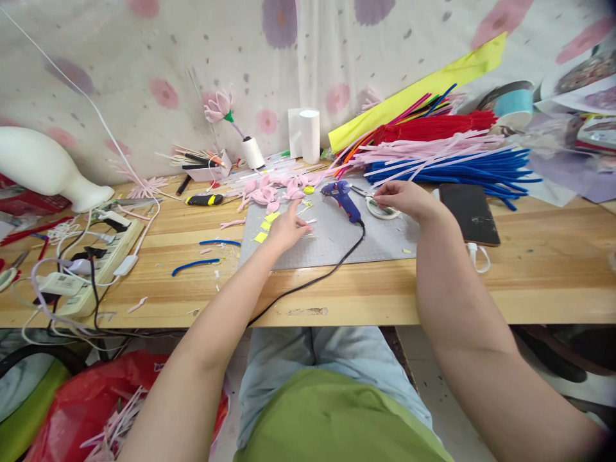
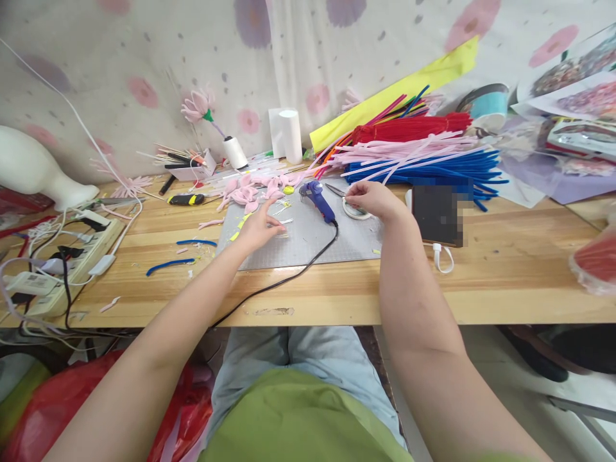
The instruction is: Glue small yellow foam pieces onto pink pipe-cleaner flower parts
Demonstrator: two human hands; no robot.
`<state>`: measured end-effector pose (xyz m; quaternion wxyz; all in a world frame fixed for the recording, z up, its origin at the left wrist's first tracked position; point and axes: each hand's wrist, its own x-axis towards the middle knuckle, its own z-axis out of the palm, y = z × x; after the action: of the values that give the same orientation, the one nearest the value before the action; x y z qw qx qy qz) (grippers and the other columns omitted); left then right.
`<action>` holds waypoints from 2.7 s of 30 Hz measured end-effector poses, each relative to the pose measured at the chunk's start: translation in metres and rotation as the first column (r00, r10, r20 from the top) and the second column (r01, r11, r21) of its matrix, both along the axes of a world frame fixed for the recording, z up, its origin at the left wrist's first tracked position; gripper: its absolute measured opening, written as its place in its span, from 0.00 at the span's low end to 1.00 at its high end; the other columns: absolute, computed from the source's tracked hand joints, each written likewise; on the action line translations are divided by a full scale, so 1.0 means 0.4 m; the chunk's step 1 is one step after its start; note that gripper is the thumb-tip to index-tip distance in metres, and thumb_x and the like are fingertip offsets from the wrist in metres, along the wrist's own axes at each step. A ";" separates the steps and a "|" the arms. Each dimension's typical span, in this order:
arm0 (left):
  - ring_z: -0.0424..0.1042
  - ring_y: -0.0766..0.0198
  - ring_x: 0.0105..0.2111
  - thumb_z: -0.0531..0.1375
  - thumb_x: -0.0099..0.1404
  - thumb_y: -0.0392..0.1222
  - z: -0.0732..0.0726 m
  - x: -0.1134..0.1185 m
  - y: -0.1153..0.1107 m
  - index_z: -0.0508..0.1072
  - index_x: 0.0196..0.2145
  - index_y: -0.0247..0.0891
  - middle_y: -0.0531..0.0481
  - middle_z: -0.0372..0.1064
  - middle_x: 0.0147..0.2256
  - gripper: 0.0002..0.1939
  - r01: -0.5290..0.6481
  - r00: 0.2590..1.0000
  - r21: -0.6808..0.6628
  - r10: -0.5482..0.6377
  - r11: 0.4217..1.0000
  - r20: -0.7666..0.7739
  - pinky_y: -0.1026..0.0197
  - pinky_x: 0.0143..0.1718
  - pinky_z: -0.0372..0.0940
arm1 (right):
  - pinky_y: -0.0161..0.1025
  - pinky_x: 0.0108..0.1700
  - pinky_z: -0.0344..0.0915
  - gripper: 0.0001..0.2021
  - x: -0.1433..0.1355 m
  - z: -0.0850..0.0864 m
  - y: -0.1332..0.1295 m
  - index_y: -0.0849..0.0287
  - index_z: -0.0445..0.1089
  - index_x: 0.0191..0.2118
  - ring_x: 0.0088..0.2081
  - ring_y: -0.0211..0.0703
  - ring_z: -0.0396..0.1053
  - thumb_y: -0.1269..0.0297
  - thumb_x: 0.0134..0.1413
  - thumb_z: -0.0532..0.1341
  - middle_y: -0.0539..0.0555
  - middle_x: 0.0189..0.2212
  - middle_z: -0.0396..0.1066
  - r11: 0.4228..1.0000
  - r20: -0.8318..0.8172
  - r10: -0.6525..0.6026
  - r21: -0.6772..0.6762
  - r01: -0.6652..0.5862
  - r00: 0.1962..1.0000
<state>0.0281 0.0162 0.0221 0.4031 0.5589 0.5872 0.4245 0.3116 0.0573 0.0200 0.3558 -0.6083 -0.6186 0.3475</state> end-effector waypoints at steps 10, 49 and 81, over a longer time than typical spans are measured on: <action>0.65 0.67 0.25 0.54 0.60 0.33 -0.019 -0.108 0.065 0.61 0.40 0.39 0.56 0.62 0.23 0.09 -0.224 0.947 0.361 0.290 0.905 -0.140 0.62 0.35 0.60 | 0.47 0.41 0.64 0.10 -0.029 -0.027 0.028 0.60 0.68 0.33 0.37 0.49 0.69 0.65 0.41 0.63 0.57 0.31 0.71 0.931 0.212 -0.286 0.291 0.219 0.935; 0.67 0.53 0.46 0.61 0.55 0.34 -0.047 -0.062 0.026 0.66 0.50 0.39 0.49 0.75 0.35 0.23 0.146 0.725 0.299 0.104 0.943 -0.681 0.52 0.52 0.54 | 0.34 0.27 0.61 0.04 -0.285 -0.035 -0.047 0.59 0.71 0.30 0.23 0.35 0.66 0.65 0.49 0.60 0.50 0.23 0.72 0.966 0.238 0.255 -0.017 -0.259 0.937; 0.70 0.52 0.43 0.59 0.48 0.28 -0.040 -0.087 0.037 0.65 0.48 0.40 0.52 0.72 0.26 0.28 0.051 0.791 0.362 0.184 0.931 -0.583 0.50 0.51 0.56 | 0.40 0.41 0.60 0.12 -0.343 -0.104 -0.037 0.57 0.73 0.38 0.40 0.46 0.68 0.70 0.54 0.53 0.56 0.36 0.74 0.903 0.506 0.141 0.286 -0.320 0.851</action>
<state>-0.0067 0.0312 0.0062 0.0685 0.7078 0.6174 0.3363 0.1743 0.0424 -0.0217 0.2537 -0.5186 -0.8091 0.1099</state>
